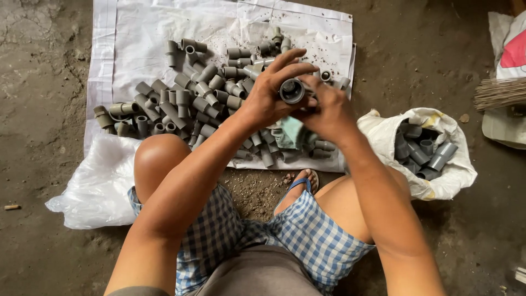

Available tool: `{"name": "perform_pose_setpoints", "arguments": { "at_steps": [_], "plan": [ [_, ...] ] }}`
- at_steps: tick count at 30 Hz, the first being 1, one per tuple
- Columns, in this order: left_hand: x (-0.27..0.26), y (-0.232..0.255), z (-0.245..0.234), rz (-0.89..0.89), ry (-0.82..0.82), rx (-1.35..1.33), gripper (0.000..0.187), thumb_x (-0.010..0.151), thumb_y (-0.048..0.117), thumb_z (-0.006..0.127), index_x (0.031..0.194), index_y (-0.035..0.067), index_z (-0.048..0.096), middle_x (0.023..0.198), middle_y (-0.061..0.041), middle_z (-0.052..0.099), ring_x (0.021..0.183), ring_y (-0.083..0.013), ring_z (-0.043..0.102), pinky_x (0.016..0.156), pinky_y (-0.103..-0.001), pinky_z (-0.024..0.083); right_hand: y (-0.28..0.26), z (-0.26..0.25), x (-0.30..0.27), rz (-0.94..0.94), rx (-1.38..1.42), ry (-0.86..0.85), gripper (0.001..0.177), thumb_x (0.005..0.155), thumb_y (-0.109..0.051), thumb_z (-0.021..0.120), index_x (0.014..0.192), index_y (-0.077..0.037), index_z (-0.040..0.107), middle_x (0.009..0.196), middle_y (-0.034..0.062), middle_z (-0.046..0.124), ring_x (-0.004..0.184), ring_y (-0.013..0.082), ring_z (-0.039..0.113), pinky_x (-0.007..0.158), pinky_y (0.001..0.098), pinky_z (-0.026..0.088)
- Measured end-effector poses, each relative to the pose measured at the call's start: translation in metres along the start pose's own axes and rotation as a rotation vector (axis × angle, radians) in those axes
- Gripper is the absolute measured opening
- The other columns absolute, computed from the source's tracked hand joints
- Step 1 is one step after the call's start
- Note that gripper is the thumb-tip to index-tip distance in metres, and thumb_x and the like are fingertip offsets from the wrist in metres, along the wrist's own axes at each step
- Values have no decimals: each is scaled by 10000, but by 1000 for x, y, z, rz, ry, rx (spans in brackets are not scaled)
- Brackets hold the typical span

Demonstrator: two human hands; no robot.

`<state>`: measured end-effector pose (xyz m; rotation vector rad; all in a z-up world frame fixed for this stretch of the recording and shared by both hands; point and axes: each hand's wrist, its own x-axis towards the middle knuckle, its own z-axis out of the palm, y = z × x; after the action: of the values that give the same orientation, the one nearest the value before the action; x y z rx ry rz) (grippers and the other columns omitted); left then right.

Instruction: The person sits on the floor and wipes gray plastic pipe fittings with a cloth. They pick up fittings one by one from a pile on a white sheet, wipe them, and place them into a white sack.

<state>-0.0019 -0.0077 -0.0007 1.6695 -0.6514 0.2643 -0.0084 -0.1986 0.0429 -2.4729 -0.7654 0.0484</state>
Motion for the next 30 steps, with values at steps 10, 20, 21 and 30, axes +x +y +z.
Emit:
{"name": "perform_pose_setpoints", "arguments": {
  "at_steps": [10,20,21,30],
  "plan": [
    [2,22,-7,-142,-78,66,968,841,411,834,1587,125,288,1528,-323,406,1376,-516,478,1108,-650,442,47,-9,14,402,458,203,511,977,-534,604,1136,-72,757,919,115,733,915,210,673,810,422,517],
    [-34,-43,-14,-204,-427,656,667,805,272,817,1401,111,565,1079,-169,713,997,-428,712,802,-536,578,81,-31,-1,298,787,293,360,1009,-281,673,1164,43,694,1079,170,690,1079,272,624,1026,522,486],
    [-28,-32,-12,-206,-425,654,667,805,272,817,1401,111,565,1079,-169,713,997,-428,712,802,-536,578,77,-35,-2,298,786,290,360,1009,-281,673,1164,43,694,1079,170,690,1079,272,624,1026,522,486],
    [3,26,1,-478,-5,-238,569,1009,504,634,1416,110,578,1219,-244,709,1160,-441,677,926,-562,576,-9,-31,-3,274,822,51,360,986,-235,682,1204,51,683,1147,196,688,1132,274,617,1082,518,436]
  ]
}}
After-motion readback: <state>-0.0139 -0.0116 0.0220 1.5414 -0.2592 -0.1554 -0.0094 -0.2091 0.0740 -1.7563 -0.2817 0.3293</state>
